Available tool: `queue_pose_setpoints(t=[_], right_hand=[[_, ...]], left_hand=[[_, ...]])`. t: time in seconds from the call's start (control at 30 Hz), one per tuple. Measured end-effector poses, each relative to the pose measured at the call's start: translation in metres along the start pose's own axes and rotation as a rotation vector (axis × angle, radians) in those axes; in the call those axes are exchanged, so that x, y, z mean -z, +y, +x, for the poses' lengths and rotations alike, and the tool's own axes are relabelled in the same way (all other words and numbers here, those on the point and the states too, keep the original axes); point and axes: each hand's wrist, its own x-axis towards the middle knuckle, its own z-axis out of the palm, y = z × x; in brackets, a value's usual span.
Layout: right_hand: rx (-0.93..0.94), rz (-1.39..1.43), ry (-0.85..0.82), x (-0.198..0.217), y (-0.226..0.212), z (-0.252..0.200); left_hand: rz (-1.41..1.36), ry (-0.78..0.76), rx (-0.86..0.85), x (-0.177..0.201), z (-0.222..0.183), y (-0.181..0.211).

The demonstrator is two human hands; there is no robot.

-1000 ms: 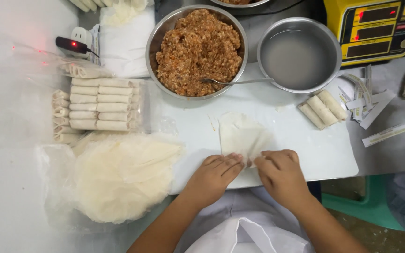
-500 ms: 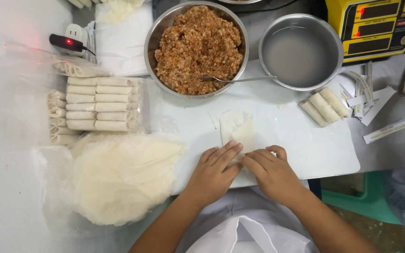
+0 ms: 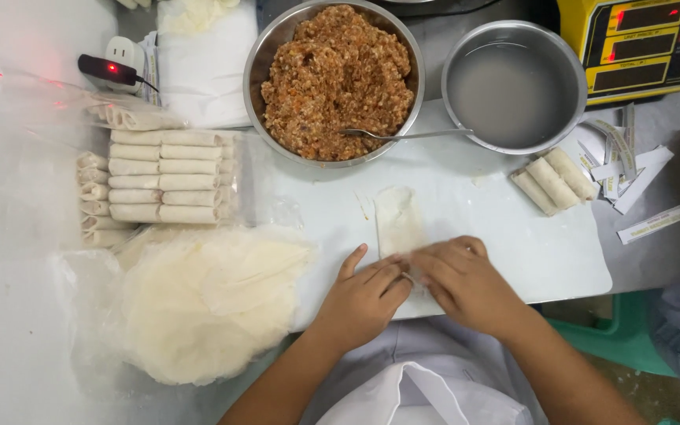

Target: Manually preparing spring rolls by peeling wrappers, adding filling with a fork, and rolling them tightly.

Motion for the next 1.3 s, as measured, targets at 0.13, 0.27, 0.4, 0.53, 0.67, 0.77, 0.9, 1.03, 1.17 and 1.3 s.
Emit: queue_pose_setpoints(t=[0.13,0.27,0.4,0.53,0.67,0.77,0.9,1.03,1.17,1.3], right_hand=[[-0.059,-0.191,-0.249,0.006,0.021,0.025],[-0.188,-0.420,-0.482,0.015,0.041,0.061],[-0.270,-0.509,-0.507,0.010,0.061,0.061],[0.101,-0.456,-0.277,-0.013,0.073,0.046],[0.065,-0.433,-0.291,-0.008,0.084,0.062],[0.015,-0.491,-0.271,-0.007,0.099,0.066],[0.187,-0.318,-0.349,-0.005,0.073,0.071],[0.157,-0.321,-0.408,-0.009,0.091,0.087],[0.275,-0.336,-0.251,0.013,0.072,0.099],[0.303,-0.256,-0.367,-0.017,0.081,0.089]], left_hand=[[0.005,0.070,-0.007,0.001,0.004,0.001],[0.038,0.117,-0.028,-0.004,0.003,0.000],[0.039,0.116,-0.026,0.005,0.003,0.001],[-0.099,0.050,-0.015,0.016,0.008,0.002],[-0.089,0.048,-0.031,0.014,0.006,0.002],[-0.130,0.022,-0.004,0.011,0.004,0.003],[-0.152,0.000,0.018,0.014,0.006,0.002],[-0.139,0.053,-0.004,0.014,0.007,0.001],[-0.128,0.060,0.001,0.014,0.007,0.002],[-0.131,0.059,-0.003,0.014,0.008,0.000]])
